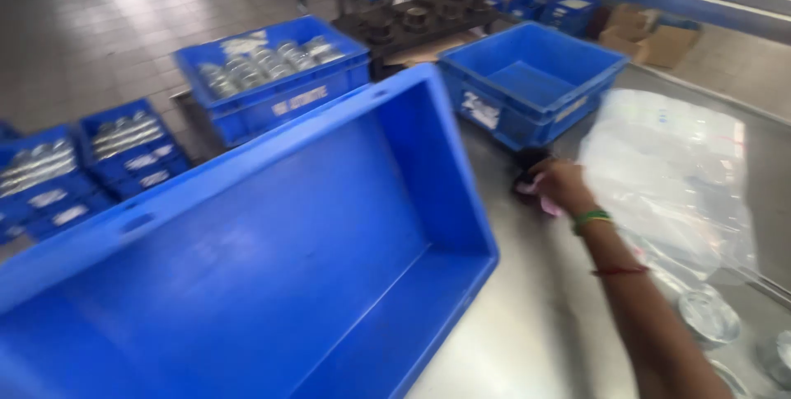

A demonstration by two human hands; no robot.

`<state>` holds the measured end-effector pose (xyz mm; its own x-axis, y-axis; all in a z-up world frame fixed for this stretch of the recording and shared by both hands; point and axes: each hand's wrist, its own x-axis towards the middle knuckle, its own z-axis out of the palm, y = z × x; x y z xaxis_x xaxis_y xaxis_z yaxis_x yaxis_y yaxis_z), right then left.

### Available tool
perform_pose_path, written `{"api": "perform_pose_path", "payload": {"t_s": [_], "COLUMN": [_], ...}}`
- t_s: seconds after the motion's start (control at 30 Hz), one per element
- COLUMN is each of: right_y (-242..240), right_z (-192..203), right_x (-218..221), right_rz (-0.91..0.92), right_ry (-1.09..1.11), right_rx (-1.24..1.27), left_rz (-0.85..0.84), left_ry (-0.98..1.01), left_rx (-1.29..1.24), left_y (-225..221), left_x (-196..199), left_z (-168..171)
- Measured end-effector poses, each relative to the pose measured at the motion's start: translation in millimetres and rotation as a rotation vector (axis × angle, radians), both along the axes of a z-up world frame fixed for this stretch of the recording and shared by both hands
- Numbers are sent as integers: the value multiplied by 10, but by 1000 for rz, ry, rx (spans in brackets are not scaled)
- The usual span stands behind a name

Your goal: The person wipes metal rings with a cloth and places them into plastic bags before stacking them inside a blue plastic crate.

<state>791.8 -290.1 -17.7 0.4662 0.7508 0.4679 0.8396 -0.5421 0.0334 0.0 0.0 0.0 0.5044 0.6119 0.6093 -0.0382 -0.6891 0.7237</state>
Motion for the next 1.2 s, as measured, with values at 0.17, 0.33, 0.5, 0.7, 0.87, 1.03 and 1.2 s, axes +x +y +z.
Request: {"api": "perform_pose_path", "payload": {"t_s": [0.17,0.33,0.5,0.7,0.87,1.03,1.2], "right_y": [-233,-127,937,1476,1493,1344,780], "right_z": [1272,1958,1071,962,1066,1178,1072], "right_x": [-1119,-3578,-4816,-4898,-4049,-3158,-3192], "right_rz": [390,624,933,808,468,262,275], "right_ry": [872,434,151,-235,-87,2,82], "right_rx": [975,962,481,454,625,569,414], "left_rz": [90,-41,-14,-90,-141,-98,-100], "left_ry": [-174,-309,-125,-126,-130,-166,-141], "left_rx": [-327,-446,-325,-515,-566,-564,-526], "left_y": [-1121,-1706,-2120,-2090,-1987,-1927,-1927], "left_x": [564,833,944,829,819,889,916], "left_z": [167,1206,1262,1360,1389,1286,1299]}}
